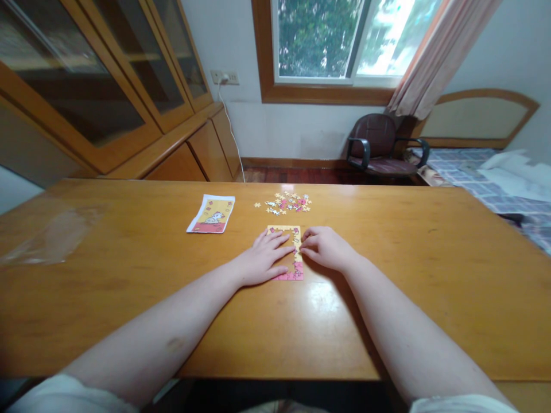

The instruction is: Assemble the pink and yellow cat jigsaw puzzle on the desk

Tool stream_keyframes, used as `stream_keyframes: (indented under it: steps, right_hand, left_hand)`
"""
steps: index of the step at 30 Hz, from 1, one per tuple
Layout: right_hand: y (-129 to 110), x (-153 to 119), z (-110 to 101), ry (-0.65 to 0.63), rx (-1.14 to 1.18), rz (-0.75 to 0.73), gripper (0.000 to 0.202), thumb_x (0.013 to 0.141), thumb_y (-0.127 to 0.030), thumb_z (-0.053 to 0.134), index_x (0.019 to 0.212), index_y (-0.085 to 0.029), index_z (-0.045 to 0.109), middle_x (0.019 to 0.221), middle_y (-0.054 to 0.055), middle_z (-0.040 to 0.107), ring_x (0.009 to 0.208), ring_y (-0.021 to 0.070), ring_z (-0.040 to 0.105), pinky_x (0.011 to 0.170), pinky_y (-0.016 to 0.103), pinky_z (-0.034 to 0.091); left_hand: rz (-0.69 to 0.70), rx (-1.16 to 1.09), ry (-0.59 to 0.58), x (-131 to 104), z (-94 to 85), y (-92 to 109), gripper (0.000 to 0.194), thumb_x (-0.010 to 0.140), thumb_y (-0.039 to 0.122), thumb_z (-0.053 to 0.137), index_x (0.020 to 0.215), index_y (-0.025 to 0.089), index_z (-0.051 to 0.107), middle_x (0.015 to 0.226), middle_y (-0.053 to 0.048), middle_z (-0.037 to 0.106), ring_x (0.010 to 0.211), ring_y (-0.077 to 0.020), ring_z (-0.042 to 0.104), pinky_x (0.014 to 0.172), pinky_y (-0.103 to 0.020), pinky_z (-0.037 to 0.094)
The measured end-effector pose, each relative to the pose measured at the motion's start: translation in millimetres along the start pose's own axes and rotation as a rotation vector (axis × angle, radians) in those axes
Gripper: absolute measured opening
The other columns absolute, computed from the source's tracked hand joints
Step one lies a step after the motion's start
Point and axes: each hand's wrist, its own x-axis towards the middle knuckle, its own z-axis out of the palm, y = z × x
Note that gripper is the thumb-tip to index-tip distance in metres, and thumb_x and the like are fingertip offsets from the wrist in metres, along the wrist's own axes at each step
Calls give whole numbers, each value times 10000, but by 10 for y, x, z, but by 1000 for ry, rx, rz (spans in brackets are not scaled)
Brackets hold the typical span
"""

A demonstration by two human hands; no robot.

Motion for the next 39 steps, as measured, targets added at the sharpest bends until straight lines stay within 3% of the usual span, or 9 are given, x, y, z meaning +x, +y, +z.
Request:
stream_keyframes:
  steps: [4,7,10,13,18,25,33,39]
  right_hand:
    - [-7,13,-6,-33,-3,15,254,873,-344,533,927,-203,738,956,86,672,856,193,622,828,341,479]
    - [-31,7,11,-23,-92,95,471,830,-501,567,1187,-204,643,1194,123,624,1070,271,572,953,436,422]
    - [-70,-17,76,-50,-168,194,899,722,-688,578,1444,-198,362,1472,151,372,1325,359,351,1061,538,289]
    - [-101,-36,151,-147,-168,210,1053,701,-765,515,1507,-178,175,1541,154,200,1408,349,183,1117,530,193]
    - [-94,-29,197,-229,-137,192,1074,722,-766,481,1516,-170,72,1553,148,132,1427,319,116,1143,512,120]
    - [-83,-28,213,-242,-124,166,1006,756,-693,522,1514,-181,104,1546,154,155,1424,325,123,1131,545,130]
    - [-115,-2,220,-234,-153,174,992,778,-739,436,1508,-138,138,1541,166,134,1426,308,117,1139,537,125]
    - [-90,-6,248,-214,-163,167,860,845,-684,383,1502,-165,185,1539,143,178,1422,299,149,1134,543,150]
  left_hand:
    - [0,-9,33,-1,2,-29,585,882,542,429,1388,248,414,1501,-91,336,1398,-281,237,1152,-524,115]
    - [-69,-18,60,-33,-31,-160,635,889,535,405,1437,225,327,1518,-85,305,1408,-252,228,1166,-476,106]
    - [-197,-15,84,-103,-85,-351,716,886,547,387,1483,196,203,1555,-95,197,1434,-258,149,1169,-477,76]
    - [-217,-23,6,-168,-125,-481,860,842,631,395,1503,185,72,1571,-104,96,1444,-259,91,1169,-460,69]
    - [-143,-21,-136,-182,-136,-483,1097,708,760,469,1503,168,-1,1570,-120,5,1447,-273,39,1165,-466,13]
    - [-114,0,-123,-176,-110,-467,1106,684,770,488,1502,153,71,1563,-138,91,1443,-278,86,1160,-477,20]
    - [-121,17,-77,-188,-81,-441,871,841,661,370,1501,167,90,1564,-122,99,1446,-245,79,1159,-467,31]
    - [-159,-19,-41,-148,-67,-453,610,933,463,320,1477,204,224,1550,-86,202,1432,-219,167,1158,-469,101]
